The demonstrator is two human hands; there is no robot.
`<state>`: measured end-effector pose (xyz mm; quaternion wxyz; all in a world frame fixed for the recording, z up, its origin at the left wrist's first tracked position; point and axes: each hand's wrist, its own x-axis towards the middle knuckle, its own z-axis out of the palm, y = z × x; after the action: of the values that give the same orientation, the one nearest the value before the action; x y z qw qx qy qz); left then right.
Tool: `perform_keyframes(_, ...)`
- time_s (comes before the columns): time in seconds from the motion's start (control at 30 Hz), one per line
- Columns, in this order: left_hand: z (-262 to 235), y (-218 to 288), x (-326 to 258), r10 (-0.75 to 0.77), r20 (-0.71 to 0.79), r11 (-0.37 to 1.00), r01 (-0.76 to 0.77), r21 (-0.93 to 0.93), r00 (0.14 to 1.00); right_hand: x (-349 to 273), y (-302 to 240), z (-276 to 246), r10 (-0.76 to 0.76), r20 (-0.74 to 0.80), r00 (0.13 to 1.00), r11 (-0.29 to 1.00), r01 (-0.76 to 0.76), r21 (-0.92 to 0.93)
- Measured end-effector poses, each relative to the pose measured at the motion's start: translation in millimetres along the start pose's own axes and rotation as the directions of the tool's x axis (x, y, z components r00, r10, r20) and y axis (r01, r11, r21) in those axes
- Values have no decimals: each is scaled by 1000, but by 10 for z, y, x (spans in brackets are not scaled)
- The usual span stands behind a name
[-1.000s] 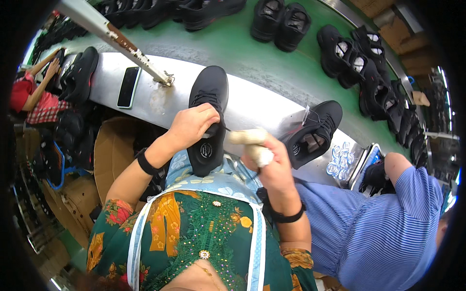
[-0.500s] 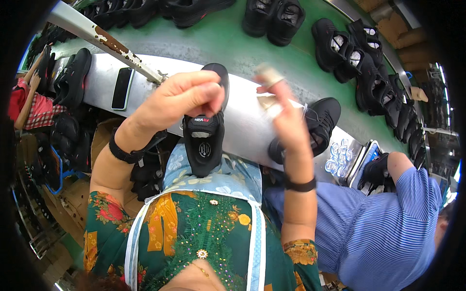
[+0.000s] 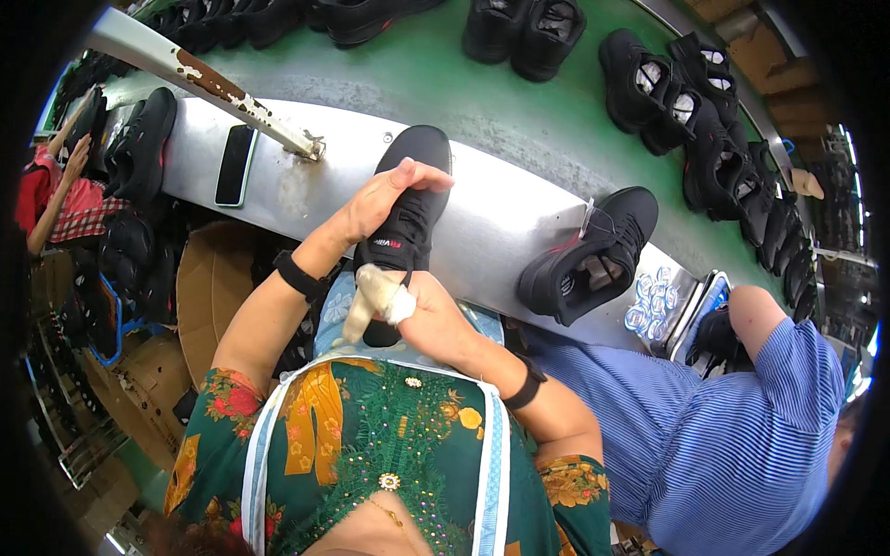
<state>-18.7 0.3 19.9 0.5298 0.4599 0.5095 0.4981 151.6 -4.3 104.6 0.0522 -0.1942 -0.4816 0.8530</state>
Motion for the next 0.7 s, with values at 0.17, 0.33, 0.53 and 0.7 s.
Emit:
perform_keyframes(0.17, -63, 47, 31, -59, 81, 990, 68, -122, 995, 92, -263, -152, -66, 10, 998, 997, 66, 49)
perform_keyframes(0.33, -40, 407, -370, -15, 94, 943, 45, -330, 995, 393, -420, -383, -202, -356, 912, 977, 211, -14)
perform_keyframes(0.53, -91, 456, -751, -102, -86, 920, 61, -388, 991, 394, -298, -536, -233, -333, 914, 968, 187, -165)
perform_keyframes(0.7, -215, -377, -1103, -341, -383, 462, -202, -864, 859, 195, 479, -683, -519, -480, 707, 673, -8, -740)
